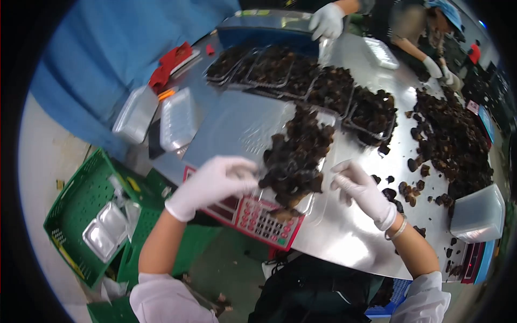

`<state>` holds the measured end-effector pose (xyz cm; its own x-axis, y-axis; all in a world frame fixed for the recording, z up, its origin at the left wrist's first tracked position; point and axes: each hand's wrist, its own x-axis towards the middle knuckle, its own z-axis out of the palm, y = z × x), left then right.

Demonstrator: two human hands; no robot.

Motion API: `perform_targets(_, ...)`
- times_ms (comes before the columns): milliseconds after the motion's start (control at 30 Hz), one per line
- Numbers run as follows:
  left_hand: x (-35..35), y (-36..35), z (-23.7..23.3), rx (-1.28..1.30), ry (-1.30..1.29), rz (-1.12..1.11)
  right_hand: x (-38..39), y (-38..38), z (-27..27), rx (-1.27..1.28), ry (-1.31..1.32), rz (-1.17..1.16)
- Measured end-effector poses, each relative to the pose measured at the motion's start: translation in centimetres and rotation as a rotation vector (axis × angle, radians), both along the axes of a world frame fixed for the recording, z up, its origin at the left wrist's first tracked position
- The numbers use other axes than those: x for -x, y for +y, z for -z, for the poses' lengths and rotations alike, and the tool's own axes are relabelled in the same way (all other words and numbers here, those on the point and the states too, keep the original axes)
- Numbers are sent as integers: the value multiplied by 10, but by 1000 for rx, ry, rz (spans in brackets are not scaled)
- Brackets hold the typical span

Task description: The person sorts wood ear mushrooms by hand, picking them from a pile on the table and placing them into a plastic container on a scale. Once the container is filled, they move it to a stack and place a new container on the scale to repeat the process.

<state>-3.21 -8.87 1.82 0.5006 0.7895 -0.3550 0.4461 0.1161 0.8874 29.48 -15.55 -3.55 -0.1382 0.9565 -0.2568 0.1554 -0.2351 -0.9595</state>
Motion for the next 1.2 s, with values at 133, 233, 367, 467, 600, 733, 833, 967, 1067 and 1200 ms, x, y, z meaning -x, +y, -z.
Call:
perform_targets(133,-18,6,1,119,6,-18,2,19,-4,133,145,-54)
perform_targets(233,-28,24,1,101,9,-16,-7,37,-2,150,148,-54)
perform_targets(367,-47,66,10,44,1,25,-24,66,-4,85,167,-13)
perform_targets(467,-79,110,5,-38,42,60,-45,99,-13,13,114,74)
perform_targets(600,-131,179,6,-125,66,64,-90,163,-11,5,107,174)
perform_targets(733,-169,223,24,-142,104,34,-117,206,-1,1,20,210)
perform_targets(833,-176,239,33,-126,132,38,-122,216,8,15,28,210)
perform_targets(967,-175,252,35,-124,184,12,-118,232,13,26,-1,192)
perform_targets(1067,-173,259,36,-124,220,-8,-115,246,11,36,-9,171)
perform_targets(1200,-169,259,38,-120,216,-11,-112,249,9,53,-49,155)
